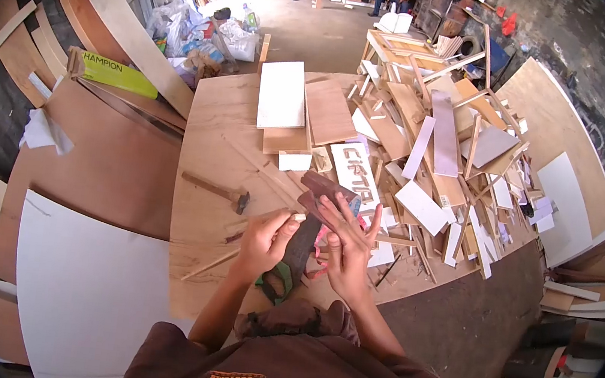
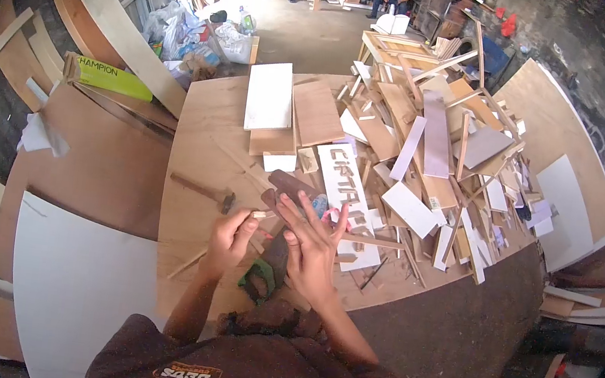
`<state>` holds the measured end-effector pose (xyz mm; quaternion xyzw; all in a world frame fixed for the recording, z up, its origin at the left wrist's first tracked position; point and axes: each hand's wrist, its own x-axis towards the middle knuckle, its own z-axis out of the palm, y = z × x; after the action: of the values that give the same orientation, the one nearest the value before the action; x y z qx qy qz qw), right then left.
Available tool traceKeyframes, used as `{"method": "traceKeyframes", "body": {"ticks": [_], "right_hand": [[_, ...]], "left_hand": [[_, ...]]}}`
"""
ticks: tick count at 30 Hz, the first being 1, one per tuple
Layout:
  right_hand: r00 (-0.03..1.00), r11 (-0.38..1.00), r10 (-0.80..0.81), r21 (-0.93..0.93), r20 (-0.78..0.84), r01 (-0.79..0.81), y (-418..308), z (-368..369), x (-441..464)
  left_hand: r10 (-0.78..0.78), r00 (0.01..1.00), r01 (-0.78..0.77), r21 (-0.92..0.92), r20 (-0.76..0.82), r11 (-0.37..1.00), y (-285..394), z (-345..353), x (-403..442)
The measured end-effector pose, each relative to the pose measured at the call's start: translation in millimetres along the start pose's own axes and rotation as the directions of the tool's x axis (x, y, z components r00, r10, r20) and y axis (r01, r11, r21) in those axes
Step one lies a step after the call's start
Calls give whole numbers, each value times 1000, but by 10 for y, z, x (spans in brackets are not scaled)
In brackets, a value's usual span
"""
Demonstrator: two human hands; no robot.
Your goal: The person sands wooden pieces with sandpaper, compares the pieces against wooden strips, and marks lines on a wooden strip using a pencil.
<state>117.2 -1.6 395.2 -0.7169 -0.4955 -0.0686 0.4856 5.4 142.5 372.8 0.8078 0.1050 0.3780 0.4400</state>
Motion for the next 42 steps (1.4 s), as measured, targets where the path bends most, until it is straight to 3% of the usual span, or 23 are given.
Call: {"method": "traceKeyframes", "body": {"ticks": [8, 13, 16, 19, 23, 25, 31, 42], "right_hand": [[990, 996, -94, 23, 106, 92, -25, 182, 19], [985, 997, -31, -66, 169, 42, -27, 94, -120], [995, 997, 15, 68, 102, -22, 17, 143, -69], [999, 998, -35, 48, 33, 33, 4, 158, 38], [997, 991, 27, 125, 77, -37, -64, 72, -52], [999, 993, 12, 114, 48, -17, -61, 41, -117], [999, 991, 10, 132, 43, -16, -98, -41, 48], [997, 991, 30, 127, 72, -39, -106, -142, 12]], "left_hand": [[0, 1000, 0, 34, 5, 999, -126, 73, -77], [55, 998, -56, 44, 15, 997, -131, 112, -70], [45, 999, -45, 26, 5, 999, -99, 168, -42], [63, 998, -63, 35, -12, 997, -49, 198, -1], [6, 1000, -6, 10, 30, 1000, -57, 193, 3], [106, 994, -106, 30, 1, 994, -50, 208, 11], [64, 998, -64, -37, 3, 997, 111, 246, 98], [135, 991, -135, -36, 12, 990, 188, 276, 67]]}}
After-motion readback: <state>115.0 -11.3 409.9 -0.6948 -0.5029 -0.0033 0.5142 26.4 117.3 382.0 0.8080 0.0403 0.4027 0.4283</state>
